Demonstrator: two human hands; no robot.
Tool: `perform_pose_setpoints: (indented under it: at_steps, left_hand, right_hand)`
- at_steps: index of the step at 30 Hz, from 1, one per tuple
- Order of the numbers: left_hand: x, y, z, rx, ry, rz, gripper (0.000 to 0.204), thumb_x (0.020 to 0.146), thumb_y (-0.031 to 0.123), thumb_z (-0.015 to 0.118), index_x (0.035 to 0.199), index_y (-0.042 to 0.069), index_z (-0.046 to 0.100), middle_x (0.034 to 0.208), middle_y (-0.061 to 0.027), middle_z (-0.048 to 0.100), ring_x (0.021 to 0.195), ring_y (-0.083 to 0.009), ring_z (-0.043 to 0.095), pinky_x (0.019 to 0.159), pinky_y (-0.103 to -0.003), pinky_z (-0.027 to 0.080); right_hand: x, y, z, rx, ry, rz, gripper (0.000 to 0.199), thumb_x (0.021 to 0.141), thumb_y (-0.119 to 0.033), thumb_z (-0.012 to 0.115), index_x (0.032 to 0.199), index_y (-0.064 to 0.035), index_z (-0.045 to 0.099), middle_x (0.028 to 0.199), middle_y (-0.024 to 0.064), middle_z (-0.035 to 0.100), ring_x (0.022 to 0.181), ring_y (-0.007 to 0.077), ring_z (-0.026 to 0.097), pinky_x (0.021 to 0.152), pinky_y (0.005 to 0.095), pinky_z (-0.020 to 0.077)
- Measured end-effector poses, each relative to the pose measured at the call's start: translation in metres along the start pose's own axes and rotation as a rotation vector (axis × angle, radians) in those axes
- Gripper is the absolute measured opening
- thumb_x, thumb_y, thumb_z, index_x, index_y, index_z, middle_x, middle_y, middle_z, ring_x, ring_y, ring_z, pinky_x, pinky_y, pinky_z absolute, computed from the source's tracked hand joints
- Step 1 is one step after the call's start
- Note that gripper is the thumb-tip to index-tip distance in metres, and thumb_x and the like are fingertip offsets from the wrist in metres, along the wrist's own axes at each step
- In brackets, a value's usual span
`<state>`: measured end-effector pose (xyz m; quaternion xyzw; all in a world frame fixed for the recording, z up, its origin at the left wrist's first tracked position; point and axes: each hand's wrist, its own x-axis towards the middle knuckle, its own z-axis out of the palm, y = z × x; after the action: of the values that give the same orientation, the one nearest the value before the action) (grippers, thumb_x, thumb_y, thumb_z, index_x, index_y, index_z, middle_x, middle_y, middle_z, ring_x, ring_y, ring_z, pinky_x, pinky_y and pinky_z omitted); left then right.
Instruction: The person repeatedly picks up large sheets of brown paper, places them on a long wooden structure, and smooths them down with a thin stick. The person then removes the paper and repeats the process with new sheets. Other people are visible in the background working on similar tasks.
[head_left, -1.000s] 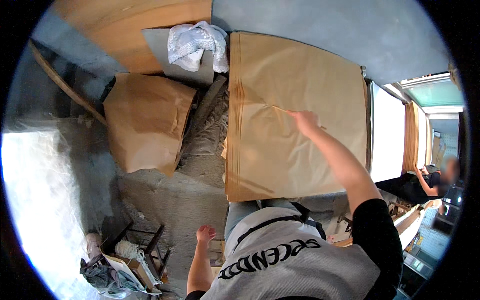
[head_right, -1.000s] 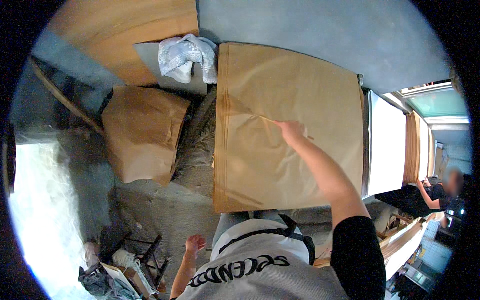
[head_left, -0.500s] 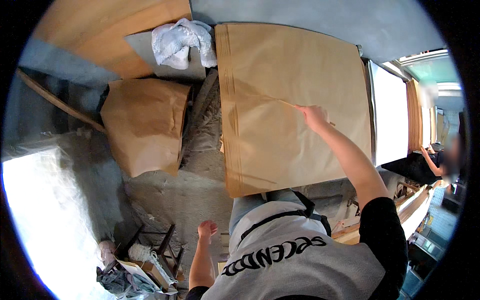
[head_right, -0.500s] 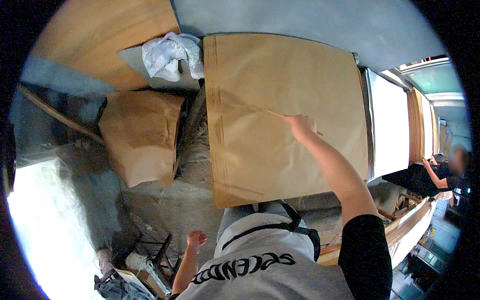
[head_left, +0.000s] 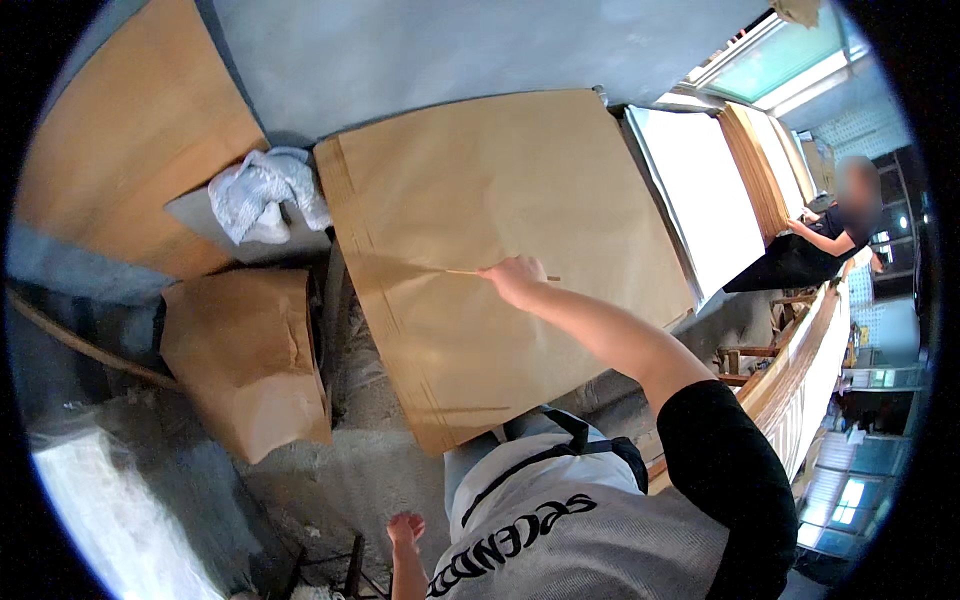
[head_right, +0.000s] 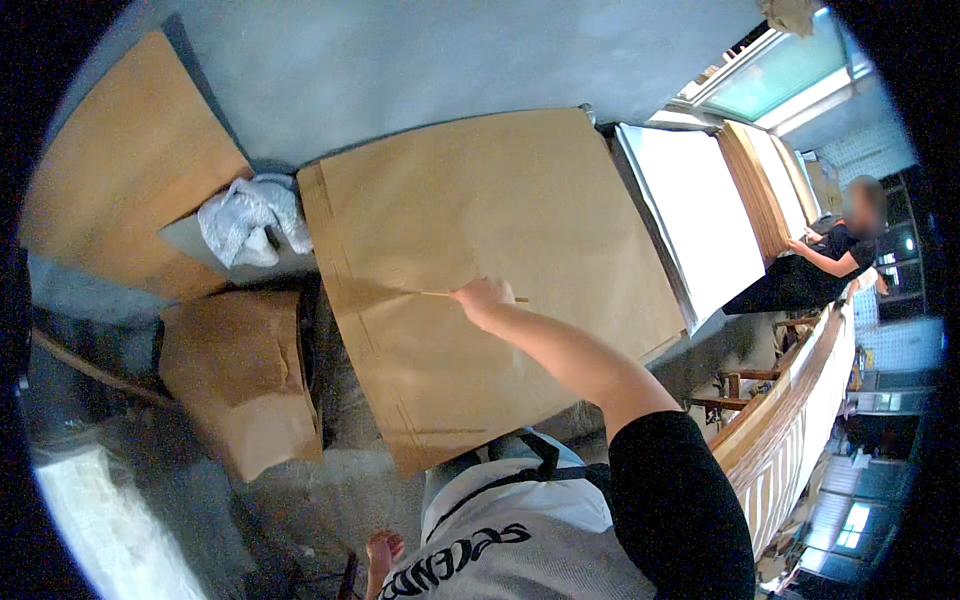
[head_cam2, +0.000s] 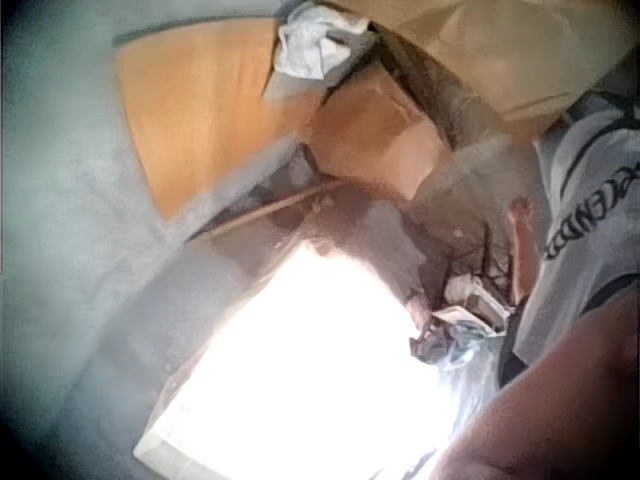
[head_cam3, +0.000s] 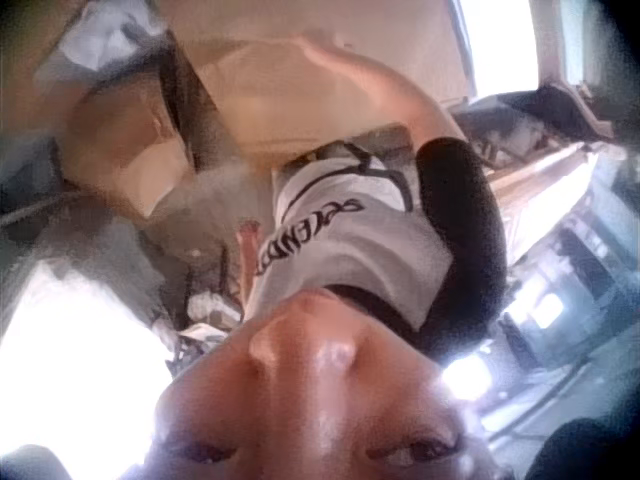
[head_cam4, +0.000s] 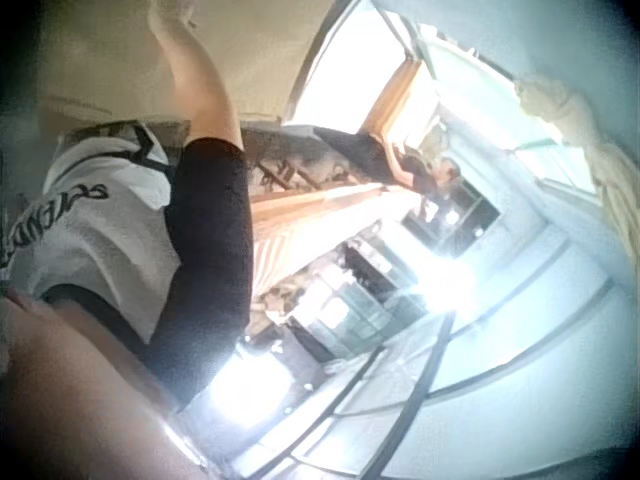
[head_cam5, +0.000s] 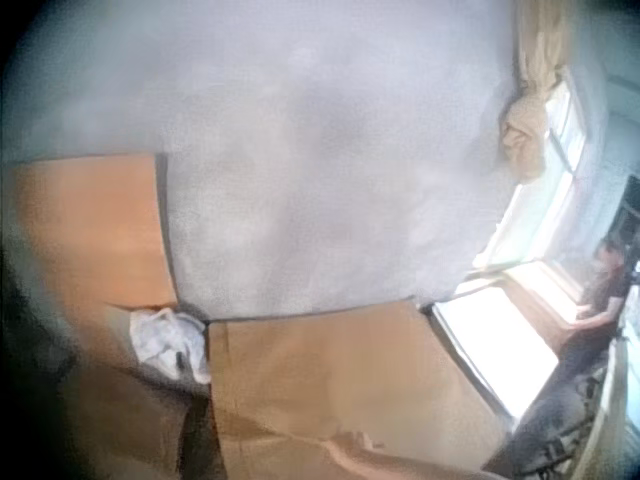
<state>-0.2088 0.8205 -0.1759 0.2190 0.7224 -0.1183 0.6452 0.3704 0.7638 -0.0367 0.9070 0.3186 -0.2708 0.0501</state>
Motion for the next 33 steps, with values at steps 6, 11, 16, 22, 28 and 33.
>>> perform_pose_setpoints:
  at_steps: [6,11,16,22,28,33]
  left_hand:
    - [0.012,0.019,0.031,-0.021,-0.165,0.164,0.014,0.081,0.015,0.049,0.089,0.005,0.053,0.069,-0.0097,0.059,0.055,-0.0186,0.058,0.048,-0.029,0.049]
    - [-0.020,0.056,0.068,0.121,-0.191,0.309,0.018,0.081,0.020,0.052,0.091,0.005,0.053,0.072,-0.0089,0.060,0.058,-0.0180,0.059,0.052,-0.029,0.049]
    - [-0.012,0.030,0.034,0.018,-0.030,0.148,0.017,0.081,0.018,0.052,0.092,0.006,0.053,0.071,-0.0080,0.059,0.058,-0.0168,0.058,0.052,-0.029,0.049]
    - [-0.020,0.051,0.063,0.078,-0.104,0.216,0.017,0.082,0.019,0.052,0.092,0.005,0.053,0.075,-0.0077,0.060,0.058,-0.0157,0.058,0.051,-0.028,0.049]
    - [-0.033,0.067,0.070,-0.116,-0.136,0.410,0.015,0.083,0.016,0.053,0.092,0.003,0.053,0.076,-0.0063,0.060,0.063,-0.0129,0.057,0.056,-0.025,0.048]
    - [-0.085,0.157,0.170,-0.085,-0.310,0.640,0.018,0.085,0.018,0.052,0.094,0.003,0.052,0.083,-0.0068,0.059,0.072,-0.0131,0.057,0.064,-0.026,0.048]
  right_hand:
    - [0.024,-0.097,-0.013,-0.038,-0.050,-0.171,0.031,0.083,-0.016,0.045,0.110,-0.0263,0.055,0.093,0.0086,0.060,0.082,0.0259,0.059,0.067,0.0396,0.0469]
    - [0.046,-0.075,0.051,0.657,-0.057,-0.011,0.025,0.088,-0.017,0.042,0.105,-0.0135,0.059,0.100,0.0117,0.058,0.090,0.0247,0.057,0.083,0.0391,0.0418]
    - [0.017,-0.019,0.007,0.042,0.107,-0.170,0.025,0.085,-0.014,0.046,0.105,-0.0215,0.060,0.078,0.0052,0.062,0.068,0.0172,0.060,0.058,0.0354,0.0475]
    - [0.010,-0.089,-0.008,-0.031,0.008,-0.182,0.033,0.080,-0.009,0.048,0.105,-0.0268,0.059,0.071,0.0091,0.059,0.055,0.0206,0.054,0.051,0.0360,0.0436]
    - [0.012,0.010,0.034,0.173,0.252,-0.248,0.030,0.080,-0.010,0.047,0.104,-0.0217,0.060,0.070,0.0107,0.058,0.056,0.0235,0.055,0.050,0.0365,0.0428]
    - [-0.004,-0.050,0.011,0.083,0.272,-0.247,0.033,0.077,-0.009,0.047,0.103,-0.0255,0.060,0.066,0.0095,0.058,0.055,0.0237,0.056,0.049,0.0371,0.0428]
